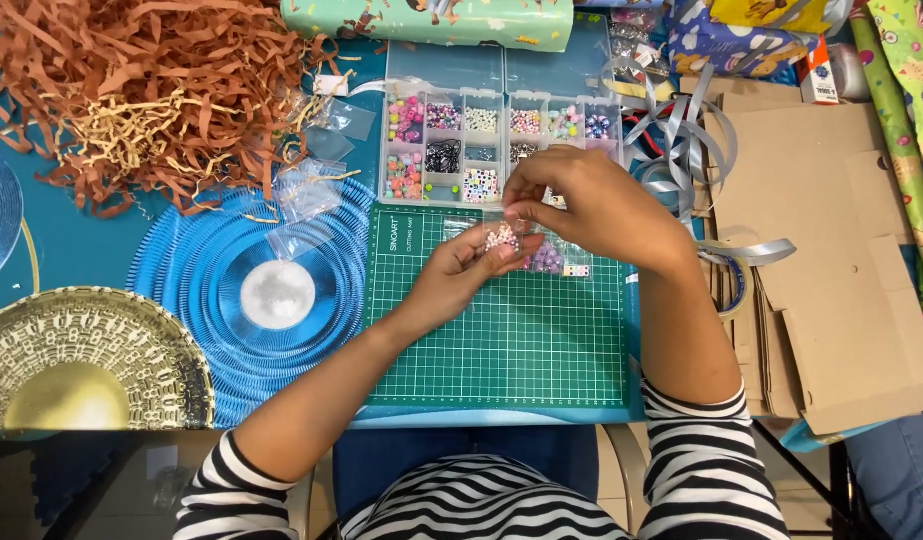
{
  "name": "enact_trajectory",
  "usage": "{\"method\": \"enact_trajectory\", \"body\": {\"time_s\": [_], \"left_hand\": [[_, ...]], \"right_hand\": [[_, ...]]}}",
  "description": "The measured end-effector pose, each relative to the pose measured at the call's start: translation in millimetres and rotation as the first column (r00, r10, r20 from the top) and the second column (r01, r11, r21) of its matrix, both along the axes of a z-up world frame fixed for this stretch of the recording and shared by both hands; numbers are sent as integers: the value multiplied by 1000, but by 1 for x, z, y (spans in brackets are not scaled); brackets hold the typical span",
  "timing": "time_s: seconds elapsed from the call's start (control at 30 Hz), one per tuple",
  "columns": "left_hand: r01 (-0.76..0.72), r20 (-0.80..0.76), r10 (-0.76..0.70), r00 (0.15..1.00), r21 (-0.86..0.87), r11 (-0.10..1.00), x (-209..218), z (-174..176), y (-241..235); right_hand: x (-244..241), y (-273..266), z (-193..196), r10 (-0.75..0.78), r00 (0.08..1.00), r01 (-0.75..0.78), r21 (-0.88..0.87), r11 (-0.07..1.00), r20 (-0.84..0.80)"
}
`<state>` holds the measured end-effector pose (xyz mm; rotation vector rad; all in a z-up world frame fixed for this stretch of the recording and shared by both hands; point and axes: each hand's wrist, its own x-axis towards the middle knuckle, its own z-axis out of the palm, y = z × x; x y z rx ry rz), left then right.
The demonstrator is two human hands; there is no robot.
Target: The person sorts small colorful beads from a compartmentalized box into individual clear plastic bags. They seal each bag by hand and place it on a green cutting mat. The workspace contains rolls of wrapping paper, ribbons, and shredded paper filler.
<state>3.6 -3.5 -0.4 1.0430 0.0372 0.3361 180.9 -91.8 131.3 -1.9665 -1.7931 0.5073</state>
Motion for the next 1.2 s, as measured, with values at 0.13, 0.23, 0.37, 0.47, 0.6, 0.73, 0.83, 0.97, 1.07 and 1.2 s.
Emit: {"method": "enact_trajectory", "body": {"time_s": [0.13, 0.23, 0.37, 0.47, 0.6, 0.73, 0.83, 0.97, 1.07, 1.2], "left_hand": [[-14, -18, 14, 1000, 0, 1000, 0, -4, 0], [-28, -32, 27, 999, -28, 999, 1, -10, 3], [-54, -38, 53, 998, -6, 999, 0, -12, 3], [-110, -51, 109, 993, -11, 994, 1, -12, 2], [-152, 7, 152, 988, 12, 988, 3, -19, 7], [-153, 54, 152, 987, 9, 988, 4, -28, 24], [-170, -25, 170, 985, -5, 985, 2, -25, 25], [-73, -27, 70, 997, -166, 983, 10, -41, 25], [-48, -36, 42, 998, -209, 977, 11, -43, 23], [-9, -46, -2, 999, -235, 972, 11, -41, 21]], "right_hand": [[-1, 1, 1, -5, 1000, 5, -20, 1000, -28], [-1, 2, 1, -4, 999, 3, -22, 1000, -49], [-2, 3, -1, 10, 996, -11, -11, 1000, -93], [-1, 3, -5, 25, 993, -22, 30, 999, -115], [3, 6, -4, 23, 986, 5, 164, 986, -166], [29, 8, -31, -92, 990, 121, 326, 938, -103], [46, 19, -58, -238, 971, 230, 302, 925, -11], [64, 34, -105, -346, 922, 299, 251, 921, 172], [63, 41, -114, -343, 877, 294, 190, 937, 338], [52, 48, -96, -235, 889, 239, 39, 970, 393]]}}
